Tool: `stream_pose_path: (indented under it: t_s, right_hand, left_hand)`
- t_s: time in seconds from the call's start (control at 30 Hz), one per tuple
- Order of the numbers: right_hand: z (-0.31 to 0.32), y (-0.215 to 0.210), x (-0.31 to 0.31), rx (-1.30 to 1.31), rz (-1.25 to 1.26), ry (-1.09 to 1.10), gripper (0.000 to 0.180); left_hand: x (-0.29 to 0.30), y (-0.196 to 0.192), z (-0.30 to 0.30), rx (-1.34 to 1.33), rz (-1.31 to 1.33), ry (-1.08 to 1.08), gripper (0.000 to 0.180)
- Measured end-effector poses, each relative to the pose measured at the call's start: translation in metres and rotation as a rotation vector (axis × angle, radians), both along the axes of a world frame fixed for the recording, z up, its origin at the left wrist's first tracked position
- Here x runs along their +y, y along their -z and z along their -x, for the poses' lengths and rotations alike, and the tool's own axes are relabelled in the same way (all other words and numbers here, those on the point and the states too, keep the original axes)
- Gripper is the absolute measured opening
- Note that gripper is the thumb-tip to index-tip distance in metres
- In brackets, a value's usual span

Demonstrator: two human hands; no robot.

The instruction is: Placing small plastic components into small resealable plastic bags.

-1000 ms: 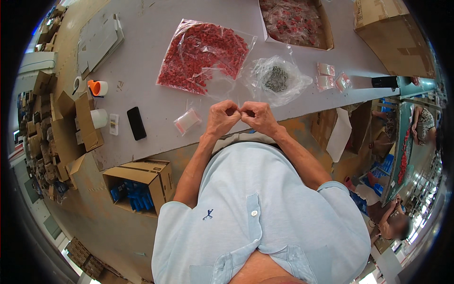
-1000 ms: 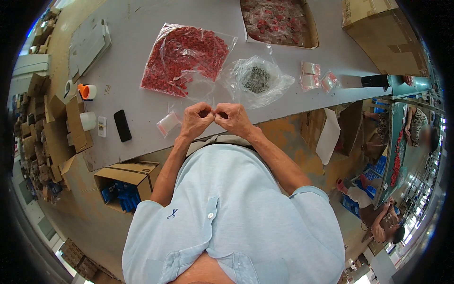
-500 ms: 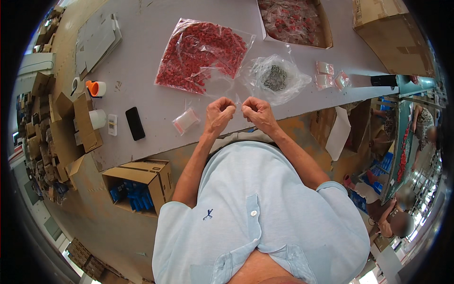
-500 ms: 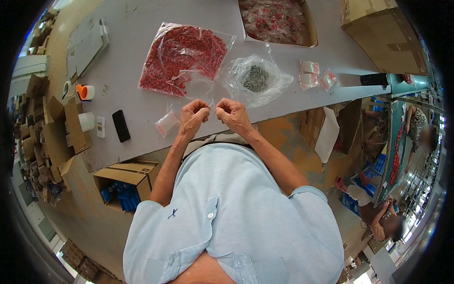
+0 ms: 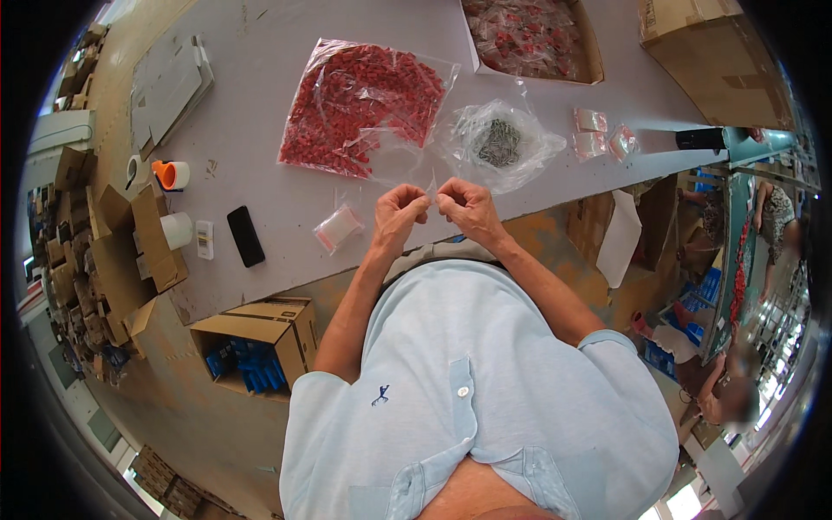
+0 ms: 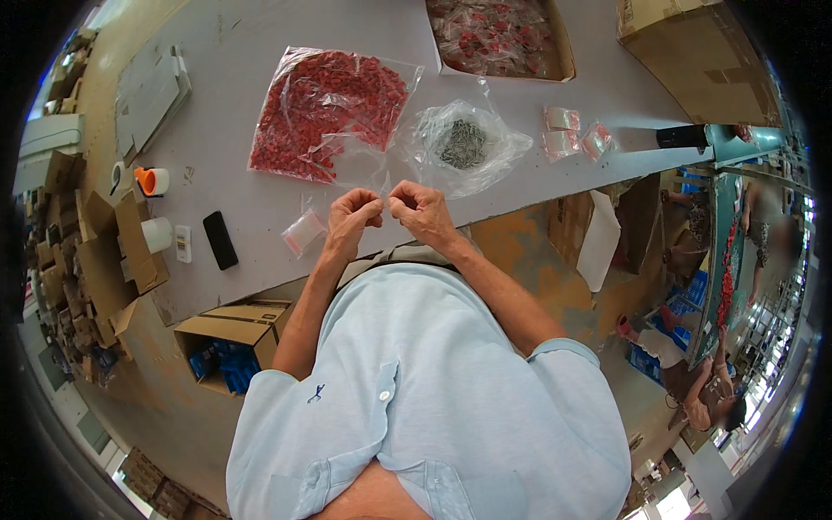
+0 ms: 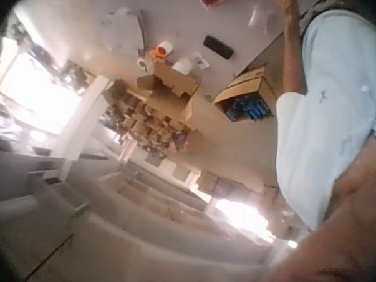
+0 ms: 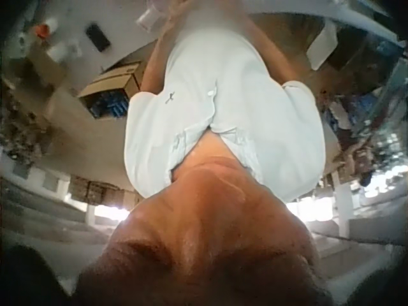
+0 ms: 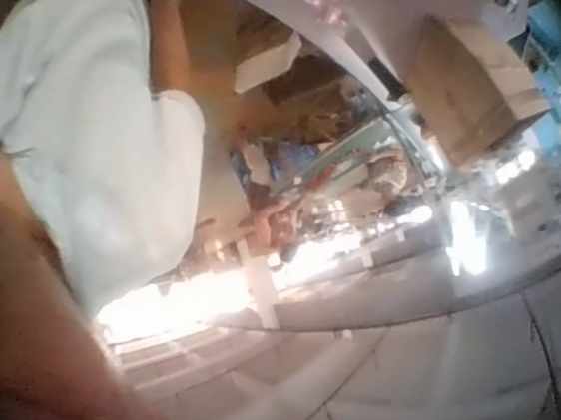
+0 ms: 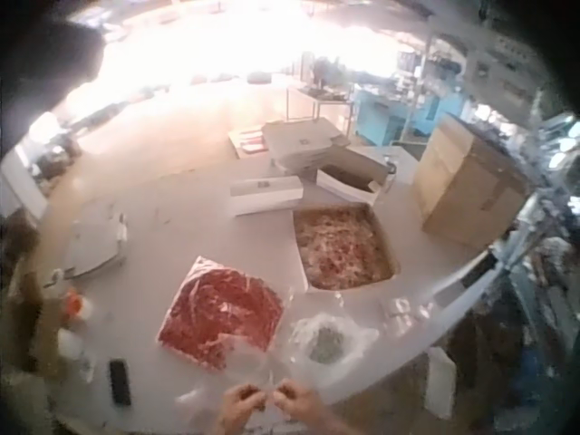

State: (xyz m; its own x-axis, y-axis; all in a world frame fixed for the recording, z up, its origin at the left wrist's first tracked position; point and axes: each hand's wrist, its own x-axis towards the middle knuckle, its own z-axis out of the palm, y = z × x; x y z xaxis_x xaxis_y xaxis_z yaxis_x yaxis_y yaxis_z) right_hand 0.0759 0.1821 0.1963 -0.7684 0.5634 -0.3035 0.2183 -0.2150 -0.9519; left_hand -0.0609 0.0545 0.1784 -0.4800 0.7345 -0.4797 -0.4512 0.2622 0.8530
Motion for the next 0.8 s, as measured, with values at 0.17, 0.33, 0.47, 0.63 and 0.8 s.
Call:
stream_pose_path:
  t_s: [0.17,0.33,0.47,0.63,0.8]
  right_hand:
    - [0.003,0.007,-0.007,-0.037,-0.141,0.046,0.013]
    - [0.003,0.008,-0.006,-0.038,-0.148,0.044,0.013]
    - [-0.002,0.004,0.01,0.001,-0.085,0.03,0.014]
    - [-0.032,0.056,0.117,-0.157,-0.735,0.196,0.013]
    - [-0.027,0.113,0.158,-0.621,-1.065,-0.415,0.032]
  left_hand:
    - [0.009,0.004,-0.008,0.589,0.113,0.04,0.012]
    - [0.016,-0.01,-0.012,0.412,0.077,-0.015,0.008]
    - [0.015,-0.005,-0.007,0.279,0.014,-0.09,0.011]
    - [0.018,-0.006,-0.007,0.246,-0.031,-0.074,0.014]
    - [0.015,0.0,-0.009,0.357,0.063,0.008,0.015]
